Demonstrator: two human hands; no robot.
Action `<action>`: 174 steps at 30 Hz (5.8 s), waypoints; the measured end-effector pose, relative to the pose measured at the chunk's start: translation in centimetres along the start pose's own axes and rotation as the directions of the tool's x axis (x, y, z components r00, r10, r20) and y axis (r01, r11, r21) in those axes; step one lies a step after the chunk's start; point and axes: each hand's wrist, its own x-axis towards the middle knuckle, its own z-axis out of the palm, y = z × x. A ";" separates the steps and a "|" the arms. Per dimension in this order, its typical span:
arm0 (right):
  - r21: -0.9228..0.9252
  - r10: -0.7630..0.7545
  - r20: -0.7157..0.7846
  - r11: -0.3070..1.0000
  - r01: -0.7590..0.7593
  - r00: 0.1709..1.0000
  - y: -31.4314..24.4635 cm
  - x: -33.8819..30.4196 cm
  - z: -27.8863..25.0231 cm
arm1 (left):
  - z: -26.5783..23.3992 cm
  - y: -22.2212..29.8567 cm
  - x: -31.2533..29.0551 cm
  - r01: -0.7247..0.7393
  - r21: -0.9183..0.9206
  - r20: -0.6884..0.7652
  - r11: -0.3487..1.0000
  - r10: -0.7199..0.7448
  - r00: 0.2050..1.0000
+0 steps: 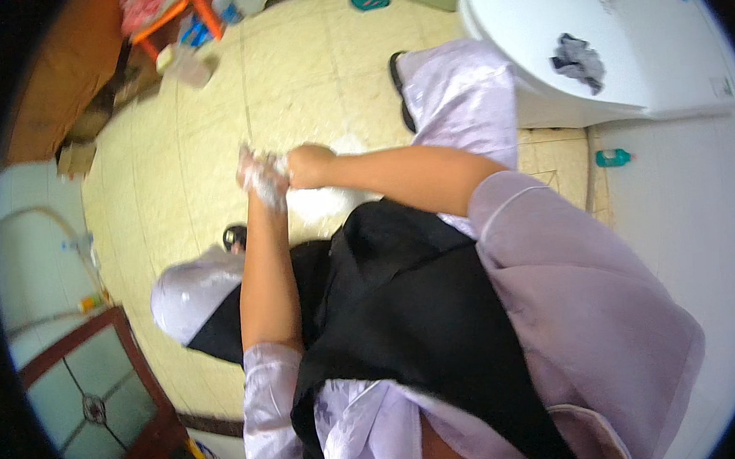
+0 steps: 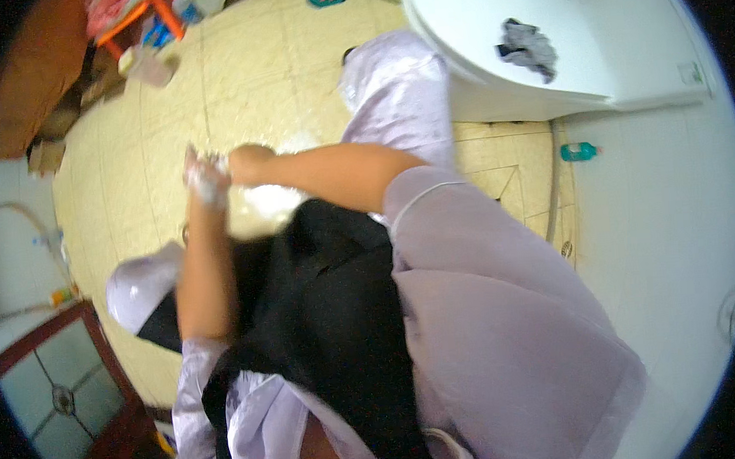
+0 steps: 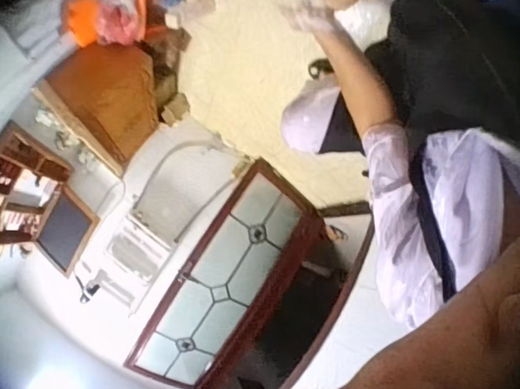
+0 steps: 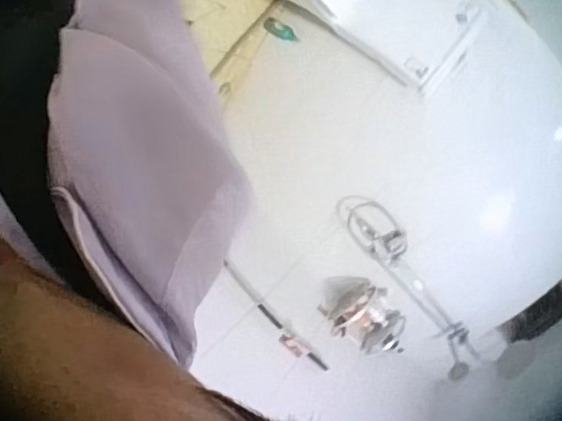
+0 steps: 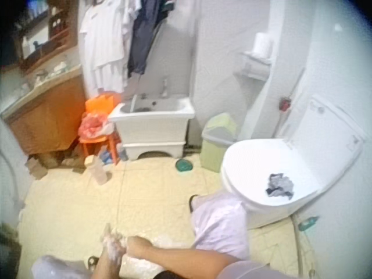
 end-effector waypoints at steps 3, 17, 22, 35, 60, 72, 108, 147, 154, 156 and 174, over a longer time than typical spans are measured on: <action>-0.149 -0.141 -0.032 0.980 0.135 0.989 -0.2 -1.4 -0.8 | -3.9 -2.1 6.5 0.202 -0.059 0.126 0.978 -0.193 0.973; -0.341 -0.244 -0.501 0.938 0.070 0.830 -2.2 -3.1 -17.1 | -4.8 3.5 5.4 0.092 -0.035 0.378 0.995 -0.072 0.923; -0.425 -0.124 -0.784 0.822 -0.379 0.609 11.1 -19.9 -33.1 | -5.7 7.9 4.3 -0.172 0.001 0.358 0.985 0.160 0.920; 0.297 0.050 -0.868 0.849 0.437 0.494 5.3 -18.5 -34.6 | -2.3 15.7 -3.0 0.151 -0.317 0.309 0.936 -0.048 0.950; 0.914 0.225 0.325 0.175 -0.367 0.918 -8.8 11.8 -15.3 | -2.5 18.2 4.7 0.497 -0.273 0.062 0.823 -0.501 0.863; 0.833 0.191 0.516 -0.338 -0.438 0.835 -22.3 12.1 -13.6 | -5.5 32.4 -0.6 0.284 -0.529 0.278 0.800 -0.152 0.948; -0.612 -0.051 0.001 0.790 0.041 0.999 -73.2 50.8 -50.3 | -2.2 107.6 2.4 -0.521 -0.018 -0.266 0.853 0.498 0.825; -0.485 0.256 0.190 0.864 -0.137 0.948 -83.6 94.4 -39.5 | 3.1 129.5 42.2 -0.196 0.113 0.258 0.974 0.161 0.953; 0.140 0.134 -0.231 0.985 -0.103 0.964 -81.3 93.9 -41.7 | 7.0 128.7 41.4 -0.115 0.086 0.211 0.990 0.095 0.973; 0.665 0.218 -0.402 0.737 0.120 0.889 -84.8 91.6 -47.3 | 6.9 128.3 41.8 -0.039 -0.032 0.221 0.999 0.045 0.974; 0.979 -0.221 -0.075 -0.200 0.031 0.972 -96.5 97.5 -55.4 | 8.4 125.9 45.4 -0.059 0.099 0.237 0.993 0.034 0.971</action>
